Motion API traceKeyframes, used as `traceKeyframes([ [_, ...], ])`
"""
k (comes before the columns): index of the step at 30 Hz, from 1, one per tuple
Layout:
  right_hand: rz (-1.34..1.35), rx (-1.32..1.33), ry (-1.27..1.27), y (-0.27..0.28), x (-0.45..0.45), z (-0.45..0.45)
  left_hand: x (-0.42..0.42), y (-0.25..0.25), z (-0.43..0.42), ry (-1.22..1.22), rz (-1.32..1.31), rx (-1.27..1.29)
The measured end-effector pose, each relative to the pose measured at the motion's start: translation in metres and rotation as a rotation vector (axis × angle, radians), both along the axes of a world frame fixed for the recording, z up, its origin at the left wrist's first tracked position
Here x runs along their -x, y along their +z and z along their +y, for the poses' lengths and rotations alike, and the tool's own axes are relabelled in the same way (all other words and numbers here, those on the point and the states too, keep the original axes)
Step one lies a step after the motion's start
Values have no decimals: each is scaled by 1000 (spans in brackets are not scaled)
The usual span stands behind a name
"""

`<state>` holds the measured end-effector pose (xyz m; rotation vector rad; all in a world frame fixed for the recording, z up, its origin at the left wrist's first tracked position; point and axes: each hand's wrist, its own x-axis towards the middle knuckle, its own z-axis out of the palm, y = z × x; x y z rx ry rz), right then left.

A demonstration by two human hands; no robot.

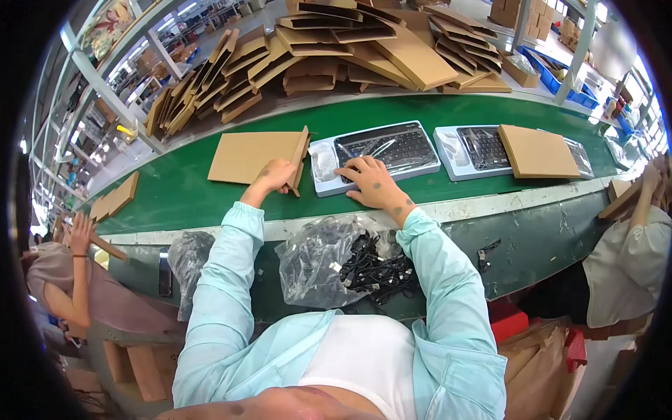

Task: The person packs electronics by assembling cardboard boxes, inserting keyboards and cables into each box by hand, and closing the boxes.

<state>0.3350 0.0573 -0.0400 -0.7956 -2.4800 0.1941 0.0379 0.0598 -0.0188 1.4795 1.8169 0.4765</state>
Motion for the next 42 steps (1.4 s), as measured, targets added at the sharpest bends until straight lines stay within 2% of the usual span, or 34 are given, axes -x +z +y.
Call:
traceKeyframes([
  [2,24,8,-15,-5,5,1,6,-13,6,-22,-87,6],
  [10,167,56,90,-13,8,5,3,-9,11,-60,-296,122],
  [13,201,44,147,-15,11,10,-9,1,8,-109,-237,132],
  [19,284,80,144,-13,9,11,-16,3,6,-205,-282,154],
  [22,286,103,152,-15,10,11,-16,0,11,-204,-212,121],
  [34,283,106,177,-15,19,10,-11,-12,10,-215,-310,102],
  [37,263,101,175,-16,21,9,-13,-16,11,-199,-145,-34],
  [40,298,50,187,-16,24,6,-22,5,3,-334,490,-220],
  [42,291,57,197,-16,24,6,-20,1,-5,-341,517,-357],
])
